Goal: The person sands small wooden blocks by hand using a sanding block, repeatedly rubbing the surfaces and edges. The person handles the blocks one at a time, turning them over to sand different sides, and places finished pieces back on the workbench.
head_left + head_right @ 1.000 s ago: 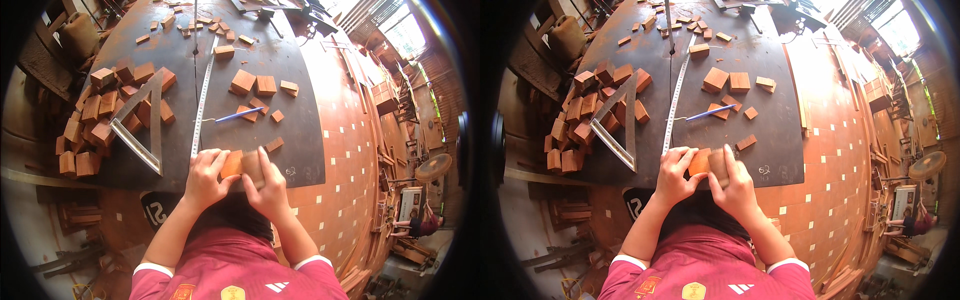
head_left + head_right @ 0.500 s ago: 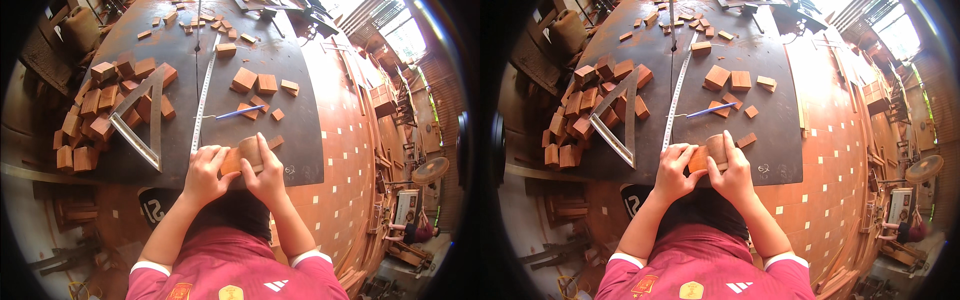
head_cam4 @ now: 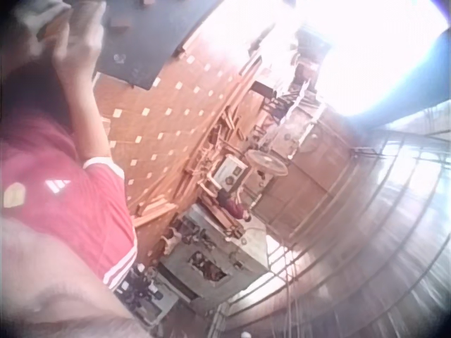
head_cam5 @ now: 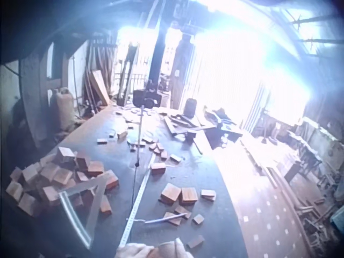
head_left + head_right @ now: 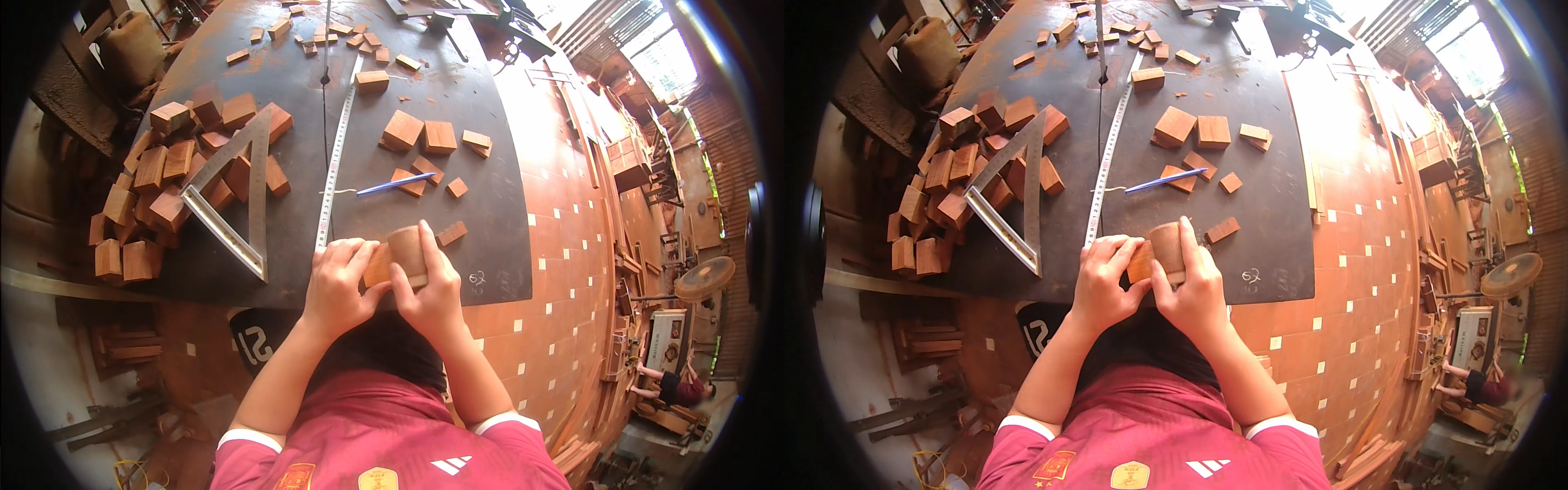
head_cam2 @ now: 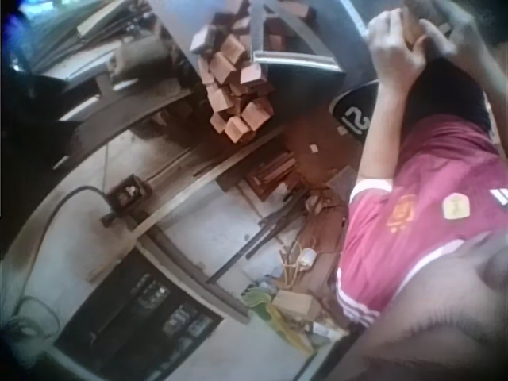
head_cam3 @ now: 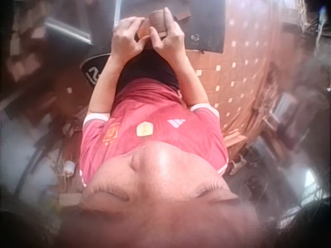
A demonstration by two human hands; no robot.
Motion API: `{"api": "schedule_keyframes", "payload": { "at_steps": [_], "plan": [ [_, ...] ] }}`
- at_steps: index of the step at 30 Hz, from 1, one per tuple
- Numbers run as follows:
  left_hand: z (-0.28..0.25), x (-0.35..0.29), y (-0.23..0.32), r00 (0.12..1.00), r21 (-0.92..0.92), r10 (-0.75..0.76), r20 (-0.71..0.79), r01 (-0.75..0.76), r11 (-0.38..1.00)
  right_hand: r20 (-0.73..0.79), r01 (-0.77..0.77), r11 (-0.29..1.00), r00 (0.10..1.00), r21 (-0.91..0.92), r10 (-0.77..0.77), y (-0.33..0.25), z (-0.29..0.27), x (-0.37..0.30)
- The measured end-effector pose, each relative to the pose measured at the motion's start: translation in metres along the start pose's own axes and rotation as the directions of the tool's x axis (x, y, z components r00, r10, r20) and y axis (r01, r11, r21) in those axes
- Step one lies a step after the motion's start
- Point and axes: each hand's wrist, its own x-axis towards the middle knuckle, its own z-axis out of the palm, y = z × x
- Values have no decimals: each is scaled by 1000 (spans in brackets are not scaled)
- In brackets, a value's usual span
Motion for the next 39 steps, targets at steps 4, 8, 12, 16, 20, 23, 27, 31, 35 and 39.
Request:
{"api": "schedule_keyframes", "payload": {
  "at_steps": [4,8,12,16,20,23,27,31,35,39],
  "plan": [
    [2,1,1,1000,-14,-19,-8,19,1000,61,-51,997,997,-56,55,-17,-19,-35],
    [2,2,1,1000,-1,3,-26,-3,1000,76,-94,991,992,-97,102,-13,-22,-23],
    [1,1,1,1000,1,2,-29,-2,1000,71,-140,990,987,-27,141,11,-7,-1],
    [1,-1,-2,1000,4,-5,-29,5,1000,78,-98,992,992,-81,104,0,-18,-33],
    [2,-1,-2,999,19,-11,-43,12,1000,89,-129,989,987,-74,135,-2,-21,-34],
    [2,1,-2,999,9,-6,-40,6,1000,19,-66,998,998,-23,67,14,-4,-8],
    [-1,2,-2,999,24,-8,-35,9,1000,5,-41,999,999,-30,42,12,1,-2],
    [2,0,-2,999,23,-18,-44,19,1000,72,-64,995,995,-70,69,-2,-20,-36],
    [0,2,-2,999,31,5,-40,-4,1000,77,-83,997,994,5,83,8,-16,-11],
    [0,2,-2,999,35,4,-40,-3,999,82,-110,994,991,4,109,15,-3,5]
  ]
}}
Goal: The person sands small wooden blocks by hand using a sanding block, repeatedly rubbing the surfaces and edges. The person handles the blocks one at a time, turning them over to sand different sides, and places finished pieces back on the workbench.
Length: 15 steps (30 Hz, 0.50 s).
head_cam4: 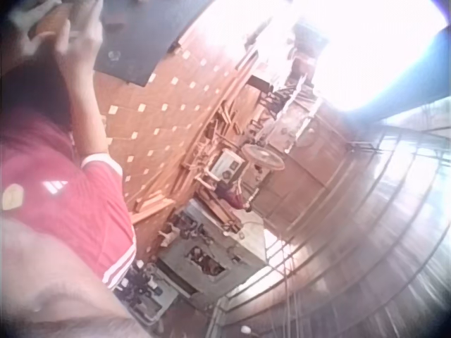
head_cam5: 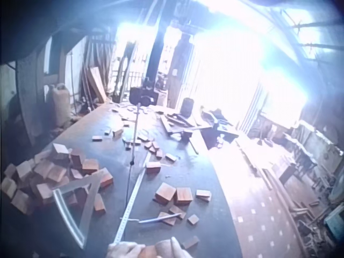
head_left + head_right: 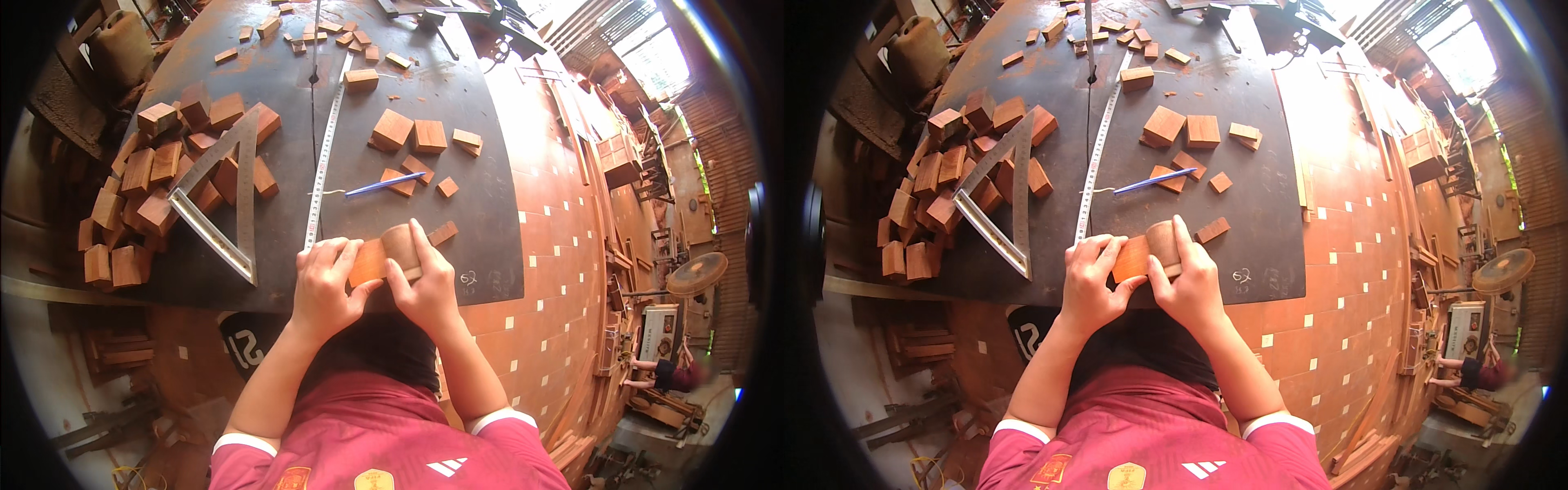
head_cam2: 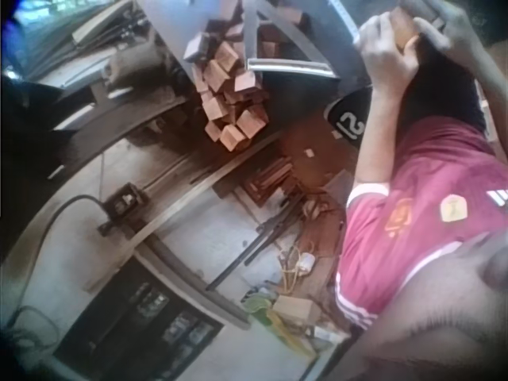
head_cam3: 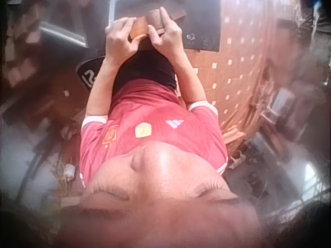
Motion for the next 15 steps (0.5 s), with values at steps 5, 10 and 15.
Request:
{"api": "schedule_keyframes", "payload": {
  "at_steps": [5,10,15],
  "plan": [
    [0,-2,1,1000,-14,-19,-6,19,1000,-3,27,997,1000,-74,-27,-13,-12,-41],
    [-1,-1,1,1000,-11,4,-1,-4,1000,-32,82,994,996,-73,-84,-3,-1,-7],
    [0,-3,2,1000,-8,-30,-3,30,1000,-7,62,995,998,-72,-62,-13,-4,-17]
  ]
}}
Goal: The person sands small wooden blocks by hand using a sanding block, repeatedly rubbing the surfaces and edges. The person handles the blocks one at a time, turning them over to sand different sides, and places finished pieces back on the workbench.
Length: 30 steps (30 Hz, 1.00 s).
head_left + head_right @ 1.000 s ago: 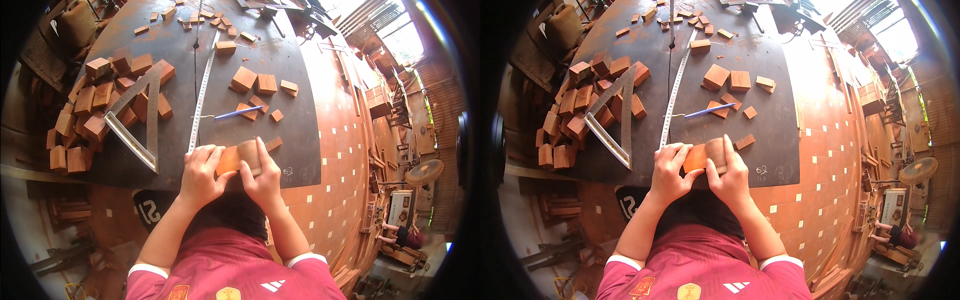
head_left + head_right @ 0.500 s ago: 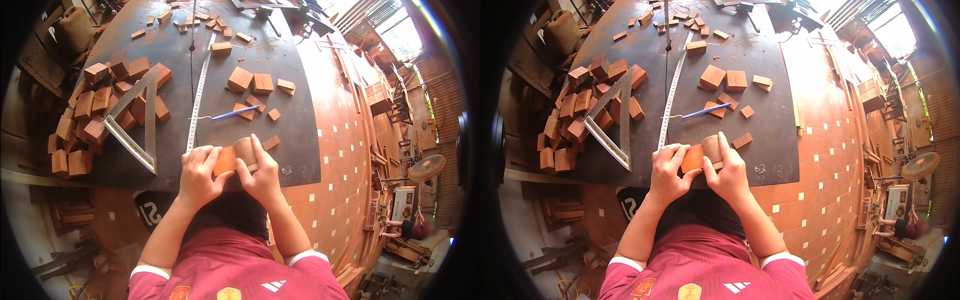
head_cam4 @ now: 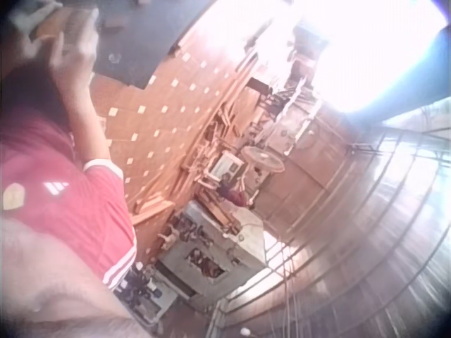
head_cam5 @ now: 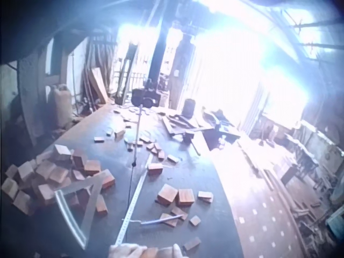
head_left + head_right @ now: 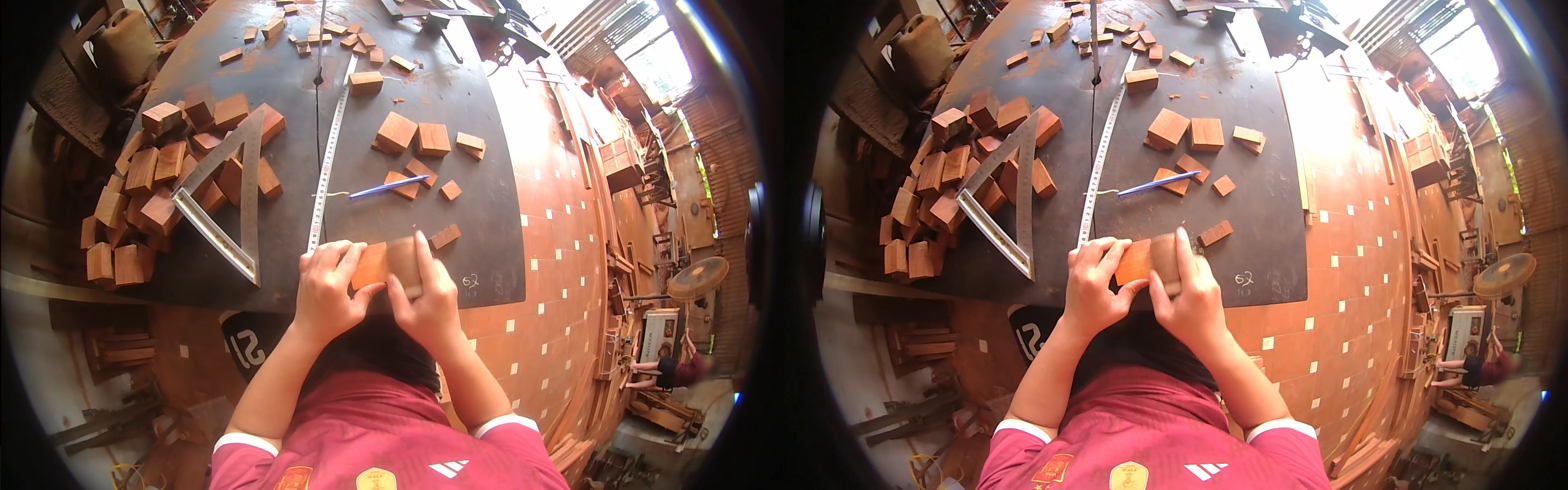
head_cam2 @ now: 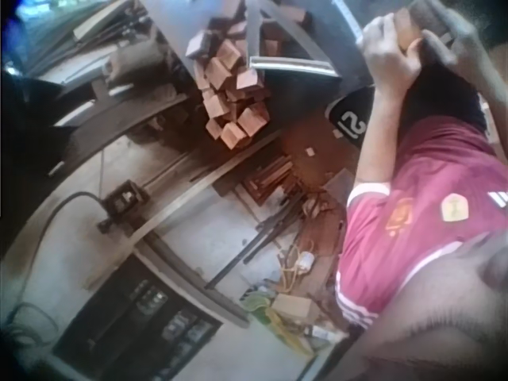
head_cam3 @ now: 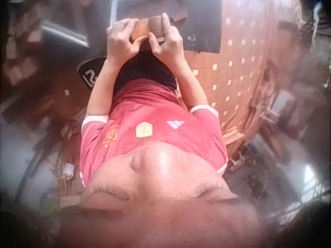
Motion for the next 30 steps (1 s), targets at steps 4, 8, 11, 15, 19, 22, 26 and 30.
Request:
{"api": "schedule_keyframes", "payload": {
  "at_steps": [4,8,11,15,19,22,26,30],
  "plan": [
    [1,-1,-1,1000,-12,8,2,-8,1000,1,24,1000,1000,-8,-24,-8,-8,-14],
    [0,2,-1,1000,-22,23,12,-23,1000,-21,18,999,1000,27,-18,5,5,12],
    [-1,1,0,1000,-17,12,9,-12,1000,-20,0,999,1000,50,1,3,6,14],
    [0,0,2,1000,-12,-7,4,7,1000,-22,13,999,1000,43,-12,-3,-6,-19],
    [-1,2,0,1000,-18,20,10,-20,1000,46,-31,999,998,18,30,-6,-12,-6],
    [-1,3,-1,1000,-10,26,10,-26,1000,-21,-7,997,1000,76,9,5,5,13],
    [-2,1,0,1000,10,29,11,-29,1000,-15,-51,997,999,57,52,-6,-2,-10],
    [-1,2,1,999,12,30,25,-30,999,13,-83,993,997,80,82,-7,-13,-28]
  ]
}}
